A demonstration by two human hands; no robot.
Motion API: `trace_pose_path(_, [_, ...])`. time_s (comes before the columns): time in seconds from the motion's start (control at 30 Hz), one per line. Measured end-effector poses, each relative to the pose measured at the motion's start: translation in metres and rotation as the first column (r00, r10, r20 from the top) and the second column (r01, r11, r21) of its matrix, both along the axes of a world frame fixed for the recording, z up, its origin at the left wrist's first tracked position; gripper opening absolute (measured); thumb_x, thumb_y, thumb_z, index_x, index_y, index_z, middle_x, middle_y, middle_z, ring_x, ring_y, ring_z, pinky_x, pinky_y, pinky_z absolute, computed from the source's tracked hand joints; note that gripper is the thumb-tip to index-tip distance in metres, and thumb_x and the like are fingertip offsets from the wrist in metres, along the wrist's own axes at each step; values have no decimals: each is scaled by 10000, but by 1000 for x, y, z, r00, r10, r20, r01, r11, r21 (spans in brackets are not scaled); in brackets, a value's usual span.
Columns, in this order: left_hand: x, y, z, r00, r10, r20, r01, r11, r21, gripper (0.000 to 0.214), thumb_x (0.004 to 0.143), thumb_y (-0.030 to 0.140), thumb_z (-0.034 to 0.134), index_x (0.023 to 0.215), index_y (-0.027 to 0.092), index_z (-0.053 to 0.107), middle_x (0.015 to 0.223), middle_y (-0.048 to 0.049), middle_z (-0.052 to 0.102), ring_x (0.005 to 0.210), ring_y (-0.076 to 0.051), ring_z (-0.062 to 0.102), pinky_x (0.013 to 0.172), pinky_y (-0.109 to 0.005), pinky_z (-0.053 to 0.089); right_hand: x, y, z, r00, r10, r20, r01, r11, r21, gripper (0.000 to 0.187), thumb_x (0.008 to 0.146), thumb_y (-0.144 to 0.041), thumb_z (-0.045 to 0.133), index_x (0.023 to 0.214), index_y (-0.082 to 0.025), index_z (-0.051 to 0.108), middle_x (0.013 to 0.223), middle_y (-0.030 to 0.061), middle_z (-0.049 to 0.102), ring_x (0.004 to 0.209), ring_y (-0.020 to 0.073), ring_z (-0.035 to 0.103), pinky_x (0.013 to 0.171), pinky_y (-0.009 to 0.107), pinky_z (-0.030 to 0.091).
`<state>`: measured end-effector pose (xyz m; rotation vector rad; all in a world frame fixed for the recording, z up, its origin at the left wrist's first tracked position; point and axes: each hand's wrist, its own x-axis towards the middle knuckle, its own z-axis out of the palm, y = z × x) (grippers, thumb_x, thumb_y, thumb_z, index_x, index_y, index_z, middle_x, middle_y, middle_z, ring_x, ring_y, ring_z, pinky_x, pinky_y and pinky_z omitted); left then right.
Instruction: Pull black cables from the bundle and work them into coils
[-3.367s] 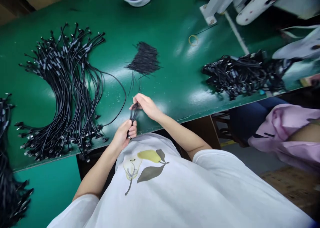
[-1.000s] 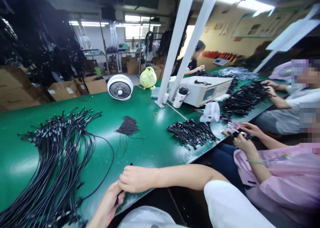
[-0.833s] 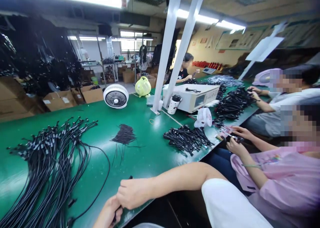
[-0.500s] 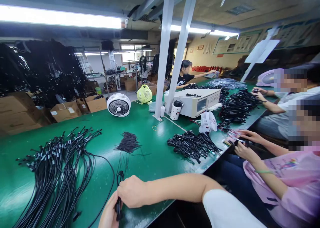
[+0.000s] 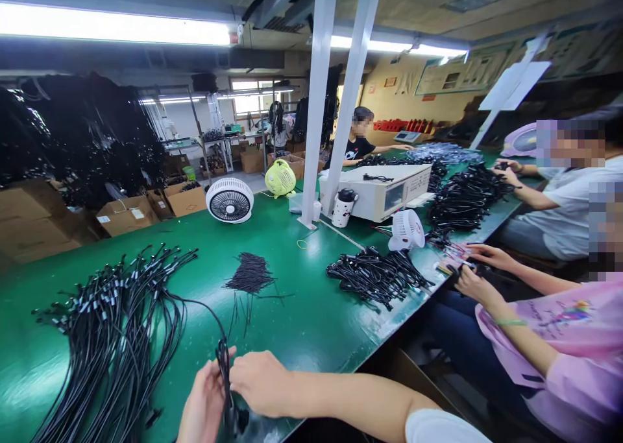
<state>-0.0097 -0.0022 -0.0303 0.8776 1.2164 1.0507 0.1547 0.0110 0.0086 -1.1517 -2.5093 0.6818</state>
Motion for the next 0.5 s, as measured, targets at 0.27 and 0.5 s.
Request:
trace_pose_path(0.27, [-6,-22,22,796,-53,-603,369,832,414,340,908,399,495,1129,243,700,1098,-118,648,1058,-246,614,985,-420,487,18,17,5,894,-293,-338,16,776,-631,156,817,-194,460,671,-169,508,569,-59,440,462,63,270,493,209,282])
trace_pose_path(0.5, [17,-33,28,952,-189,-240,246,941,234,606,856,501,600,1396,244,498,1532,-95,405,1458,-256,300,1226,-439,180,6,-4,9,927,-235,-292,157,951,-268,243,944,-242,407,784,-158,571,855,32,606,799,120,525,742,241,361])
